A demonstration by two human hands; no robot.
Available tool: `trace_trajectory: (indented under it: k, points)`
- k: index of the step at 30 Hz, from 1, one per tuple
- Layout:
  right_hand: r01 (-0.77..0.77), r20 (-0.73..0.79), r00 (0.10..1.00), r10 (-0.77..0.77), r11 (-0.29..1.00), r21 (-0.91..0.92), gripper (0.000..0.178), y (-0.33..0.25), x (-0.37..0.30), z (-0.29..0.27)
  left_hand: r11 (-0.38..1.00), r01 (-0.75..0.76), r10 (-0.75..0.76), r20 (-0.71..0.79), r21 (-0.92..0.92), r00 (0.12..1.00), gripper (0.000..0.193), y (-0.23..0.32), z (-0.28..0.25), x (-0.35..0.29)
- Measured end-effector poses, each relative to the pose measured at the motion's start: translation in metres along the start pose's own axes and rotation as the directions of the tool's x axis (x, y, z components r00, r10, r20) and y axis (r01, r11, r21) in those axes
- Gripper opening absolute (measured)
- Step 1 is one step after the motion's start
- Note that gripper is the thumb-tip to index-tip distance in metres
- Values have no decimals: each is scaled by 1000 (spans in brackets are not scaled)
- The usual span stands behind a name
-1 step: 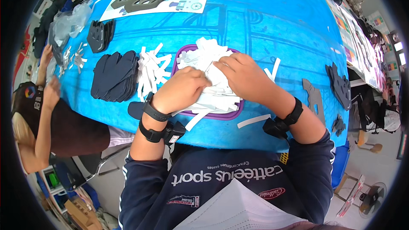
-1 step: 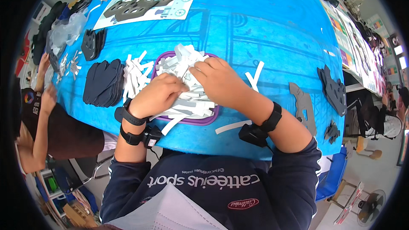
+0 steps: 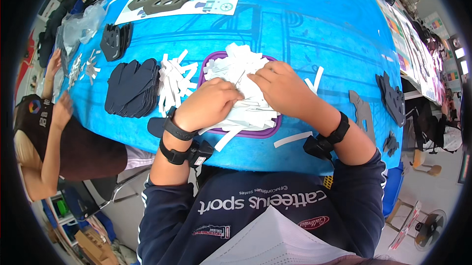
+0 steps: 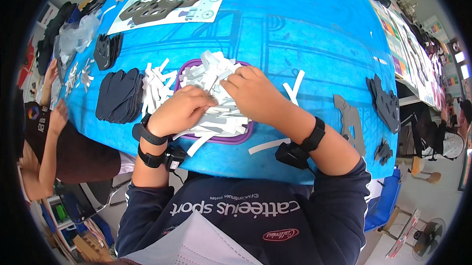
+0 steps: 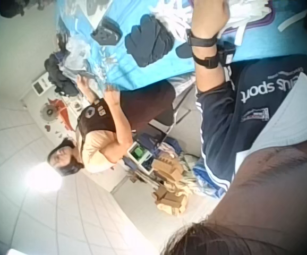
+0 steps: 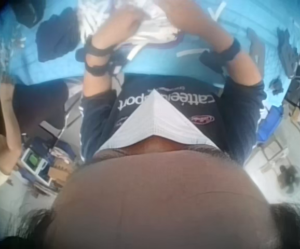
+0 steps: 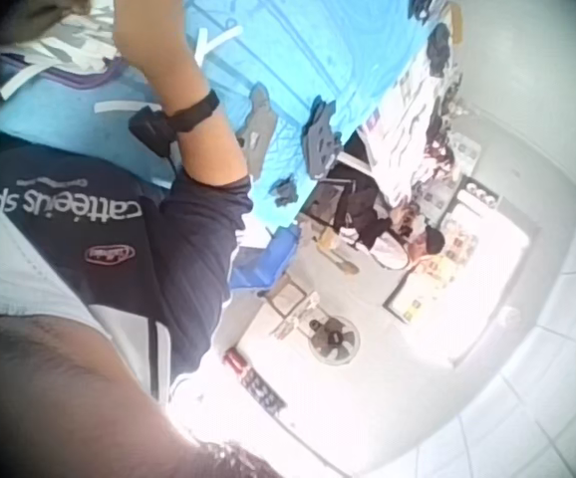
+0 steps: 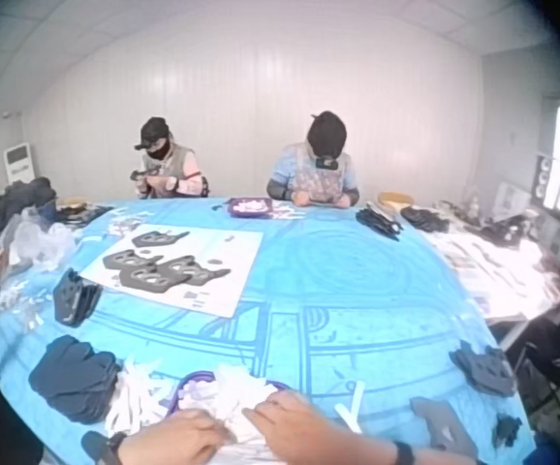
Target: The person manipulates several grey and black shoe upper components, applying white adhesive strips to specific sections. The person then hands the prepared components to another person standing nearby.
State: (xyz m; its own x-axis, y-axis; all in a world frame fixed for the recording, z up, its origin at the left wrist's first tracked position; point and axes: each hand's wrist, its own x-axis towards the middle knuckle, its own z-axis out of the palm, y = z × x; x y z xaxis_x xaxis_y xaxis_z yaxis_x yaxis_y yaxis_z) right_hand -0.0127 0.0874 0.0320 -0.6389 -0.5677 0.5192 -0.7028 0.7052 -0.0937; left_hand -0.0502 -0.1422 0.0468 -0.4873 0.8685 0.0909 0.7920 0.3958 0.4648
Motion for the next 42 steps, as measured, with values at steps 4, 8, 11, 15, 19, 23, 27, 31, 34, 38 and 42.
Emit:
trace_trajectory:
  k: [4, 8, 11, 15, 19, 23, 27, 31, 34, 38, 42]
  points:
    - [-1, 173, 985, -2, 1000, 18, 16, 4, -3, -2, 991, -7, -11, -130, -136, 991, 36, 13, -16, -12]
    - [-170, 128, 979, 157, 980, 101, 13, -6, 2, -10, 995, -77, 73, -65, -66, 995, 58, 31, -21, -30]
    - [-255, 68, 967, 247, 950, 180, 12, -20, 5, -17, 999, -17, 16, -30, -41, 999, 57, 35, -16, -41]
    - [-221, 152, 972, 180, 921, 320, 13, -34, 2, -20, 989, -49, 43, -44, -140, 998, 35, 26, -10, -50]
    - [-142, 159, 983, 91, 926, 350, 13, -41, -6, -9, 973, -73, 53, -97, -220, 994, 22, 15, -7, -55]
    - [-111, 137, 988, 73, 947, 302, 17, -47, -14, 2, 980, -92, 79, -79, -178, 994, 23, 3, -15, -57]
    - [-116, 170, 982, 83, 973, 199, 20, -50, -17, 7, 992, -29, 25, -33, -124, 999, 34, -7, -25, -53]
    - [-92, 173, 983, 54, 971, 222, 19, -45, -19, 11, 997, -8, 4, -49, -82, 999, 40, -12, -31, -49]
    - [-69, 181, 983, 24, 967, 245, 19, -38, -19, 12, 997, 64, -68, -72, -52, 995, 44, -9, -32, -49]
    - [-50, 81, 996, 37, 985, 164, 16, -39, -17, 3, 989, 145, -143, -124, 7, 982, 44, 8, -21, -47]
    - [-38, 38, 999, 35, 994, 99, 14, -52, -17, -13, 987, 158, -156, -119, 9, 981, 45, 30, -9, -47]
